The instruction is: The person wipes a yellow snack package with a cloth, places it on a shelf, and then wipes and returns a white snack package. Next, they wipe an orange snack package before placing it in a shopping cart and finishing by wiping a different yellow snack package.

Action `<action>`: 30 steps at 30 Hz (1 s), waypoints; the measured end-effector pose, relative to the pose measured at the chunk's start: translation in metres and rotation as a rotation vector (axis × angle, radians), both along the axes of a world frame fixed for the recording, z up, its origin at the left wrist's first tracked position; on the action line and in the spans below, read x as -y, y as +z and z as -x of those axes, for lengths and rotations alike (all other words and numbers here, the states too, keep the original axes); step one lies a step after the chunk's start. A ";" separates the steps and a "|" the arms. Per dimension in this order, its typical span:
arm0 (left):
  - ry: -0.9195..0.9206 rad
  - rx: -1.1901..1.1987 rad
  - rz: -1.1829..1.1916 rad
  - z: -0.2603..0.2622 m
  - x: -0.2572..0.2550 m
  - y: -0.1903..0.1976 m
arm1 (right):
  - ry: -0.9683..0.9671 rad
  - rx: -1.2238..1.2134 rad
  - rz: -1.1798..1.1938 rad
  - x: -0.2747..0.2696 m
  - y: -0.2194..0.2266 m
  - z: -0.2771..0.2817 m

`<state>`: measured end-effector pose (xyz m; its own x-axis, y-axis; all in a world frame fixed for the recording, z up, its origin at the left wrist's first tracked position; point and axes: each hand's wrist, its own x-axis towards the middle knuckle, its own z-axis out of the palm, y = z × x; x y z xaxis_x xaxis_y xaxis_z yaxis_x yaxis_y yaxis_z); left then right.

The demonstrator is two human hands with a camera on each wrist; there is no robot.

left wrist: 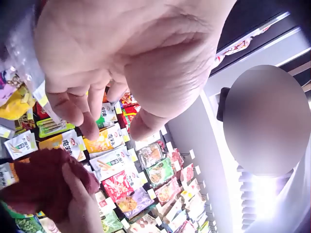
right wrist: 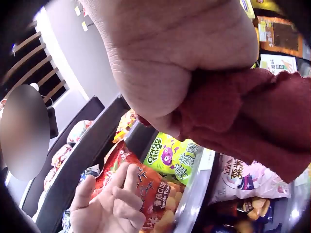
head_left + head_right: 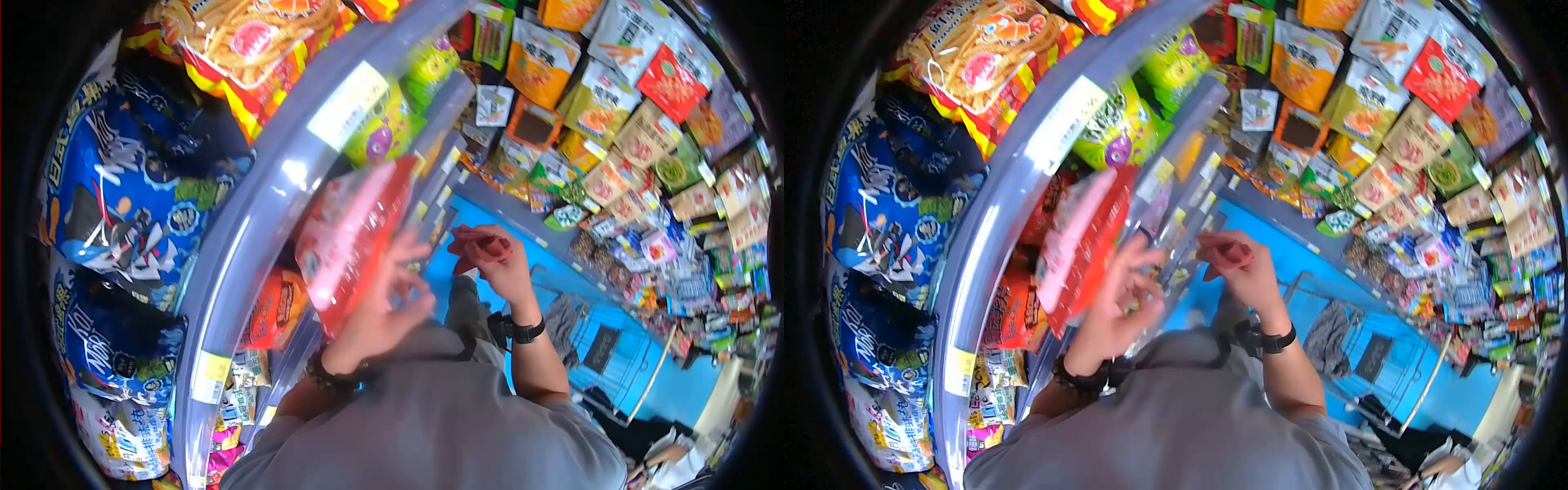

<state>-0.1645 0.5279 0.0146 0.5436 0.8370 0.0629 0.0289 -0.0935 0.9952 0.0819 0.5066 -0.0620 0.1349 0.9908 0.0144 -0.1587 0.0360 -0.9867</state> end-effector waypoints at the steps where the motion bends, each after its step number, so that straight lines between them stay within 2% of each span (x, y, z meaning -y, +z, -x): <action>1: 0.042 0.019 -0.017 0.004 0.001 -0.001 | -0.041 0.026 0.034 0.019 0.007 0.002; 3: 0.167 0.206 0.057 0.007 -0.002 0.014 | -0.125 0.055 0.095 0.050 0.011 0.000; 5: 0.212 0.261 -0.049 0.018 -0.013 0.014 | -0.211 0.054 0.167 0.087 0.005 -0.010; 6: 0.231 0.268 -0.050 0.022 -0.018 0.018 | -0.231 -0.031 0.139 0.104 0.010 -0.012; 9: 0.285 0.272 -0.030 0.030 -0.028 0.029 | -0.359 0.068 0.120 0.147 -0.007 -0.027; 10: 0.292 0.285 -0.013 0.035 -0.032 0.030 | -0.413 0.122 0.045 0.157 -0.012 -0.029; 12: 0.315 0.294 0.011 0.039 -0.032 0.038 | -0.453 0.058 0.044 0.173 -0.014 -0.035; 14: 0.333 0.260 -0.084 0.041 -0.027 0.042 | -0.469 -0.007 0.100 0.191 -0.005 -0.039; 17: 0.379 0.227 -0.172 0.041 -0.019 0.044 | -0.505 0.053 0.027 0.220 -0.005 -0.047; 20: 0.433 0.185 -0.215 0.031 -0.005 0.051 | -0.588 0.162 0.105 0.262 -0.007 -0.058; 23: 0.426 0.023 -0.368 0.020 0.013 0.044 | -0.645 0.160 0.090 0.310 -0.019 -0.070; 24: 0.390 0.011 -0.408 0.019 0.017 0.035 | -0.637 0.108 0.179 0.329 -0.021 -0.075; 25: 0.369 -0.041 -0.376 0.012 0.032 0.032 | -0.656 0.052 0.089 0.346 -0.046 -0.084; 26: 0.338 -0.162 -0.462 0.008 0.041 0.025 | -0.664 0.011 0.095 0.361 -0.055 -0.089; 29: 0.292 -0.426 -0.685 -0.009 0.078 0.029 | -0.673 -0.072 0.147 0.396 -0.044 -0.086; 30: 0.273 -0.413 -0.657 -0.015 0.087 0.030 | -0.693 -0.063 0.138 0.407 -0.045 -0.086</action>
<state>-0.1499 0.4410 0.0443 0.4133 0.8050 0.4256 0.4870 -0.5903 0.6437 0.1683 0.1000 -0.1074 0.7311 0.6691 -0.1335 -0.2017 0.0251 -0.9791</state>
